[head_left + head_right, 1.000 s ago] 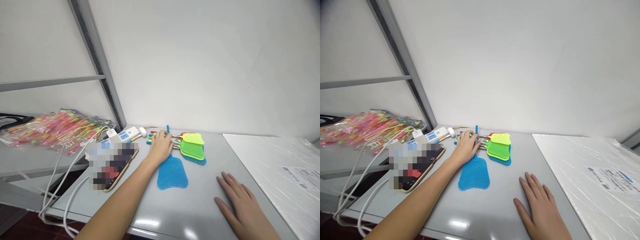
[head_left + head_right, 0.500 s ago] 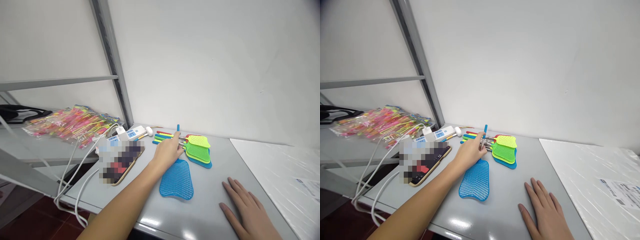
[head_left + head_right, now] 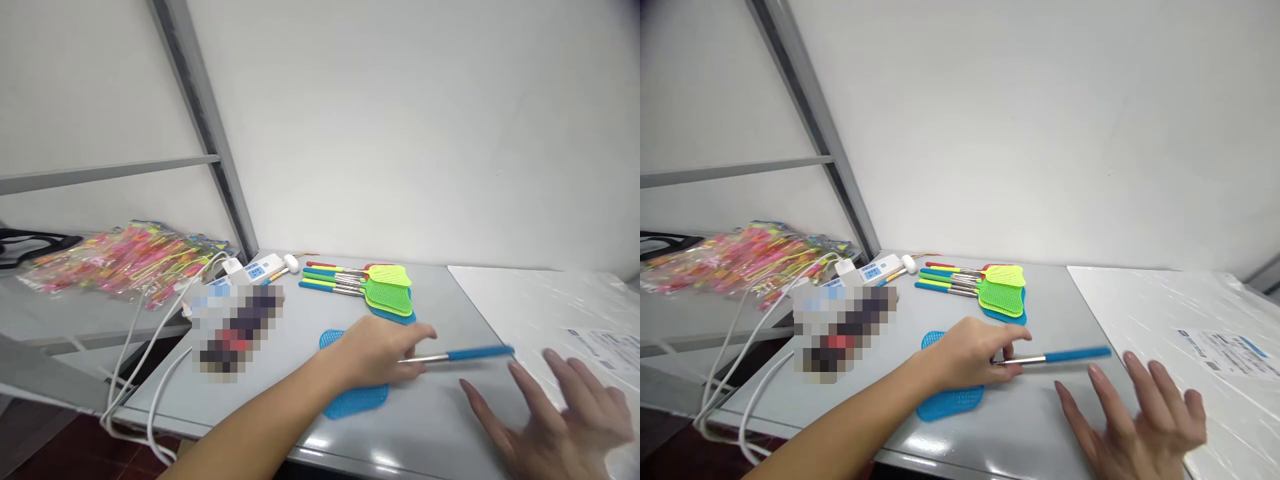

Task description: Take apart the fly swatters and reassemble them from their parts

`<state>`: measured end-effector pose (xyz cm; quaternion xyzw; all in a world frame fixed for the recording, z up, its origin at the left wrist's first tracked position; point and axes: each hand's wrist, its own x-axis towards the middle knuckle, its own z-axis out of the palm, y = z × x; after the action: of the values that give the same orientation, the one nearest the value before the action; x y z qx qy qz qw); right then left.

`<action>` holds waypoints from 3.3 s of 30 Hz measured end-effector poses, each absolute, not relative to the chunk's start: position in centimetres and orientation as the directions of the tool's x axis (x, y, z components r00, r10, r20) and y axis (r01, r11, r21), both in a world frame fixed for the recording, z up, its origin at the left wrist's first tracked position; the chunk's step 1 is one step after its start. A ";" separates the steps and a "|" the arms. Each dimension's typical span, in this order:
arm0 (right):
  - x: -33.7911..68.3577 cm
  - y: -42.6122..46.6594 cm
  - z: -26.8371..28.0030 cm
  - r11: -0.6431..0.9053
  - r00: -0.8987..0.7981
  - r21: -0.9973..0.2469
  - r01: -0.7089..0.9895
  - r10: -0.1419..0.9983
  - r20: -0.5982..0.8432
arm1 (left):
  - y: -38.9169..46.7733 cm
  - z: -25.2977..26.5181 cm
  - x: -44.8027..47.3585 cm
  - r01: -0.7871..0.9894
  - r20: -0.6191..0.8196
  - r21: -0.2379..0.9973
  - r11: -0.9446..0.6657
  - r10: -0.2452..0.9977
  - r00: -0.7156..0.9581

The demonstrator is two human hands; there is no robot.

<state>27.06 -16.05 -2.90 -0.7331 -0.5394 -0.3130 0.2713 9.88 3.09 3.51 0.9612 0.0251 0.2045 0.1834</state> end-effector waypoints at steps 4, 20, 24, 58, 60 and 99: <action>27.1 -14.9 -2.4 -0.205 0.062 0.120 0.971 0.706 0.705 | 2.1 2.9 10.3 -0.134 0.451 -0.100 -0.986 -0.165 0.877; 26.7 -14.6 -2.7 -0.124 0.180 -0.156 0.980 0.884 0.432 | 4.9 5.2 9.4 0.084 0.375 0.029 -0.996 0.089 0.923; 26.8 -14.5 -2.3 -0.151 0.208 -0.168 0.974 0.890 0.407 | 4.3 5.1 9.6 0.101 0.355 0.045 -0.994 0.110 0.928; 30.8 -8.7 1.6 0.357 -0.466 0.304 0.883 0.748 0.474 | 3.0 4.1 9.7 0.236 0.331 -0.053 -0.970 0.206 0.921; 31.2 -8.4 0.9 0.382 -0.470 0.274 0.883 0.713 0.520 | 2.9 4.4 9.7 0.271 0.241 -0.017 -0.963 0.259 0.935; 30.0 -8.2 -1.9 0.489 -0.458 0.051 0.871 0.770 0.444 | 3.8 0.4 -3.1 0.725 0.275 0.221 -0.652 0.755 0.595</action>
<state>29.98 -8.18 -1.90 -0.4868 -0.8428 -0.1369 0.1843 -3.12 3.83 0.38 0.8920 0.4149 0.1740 0.0430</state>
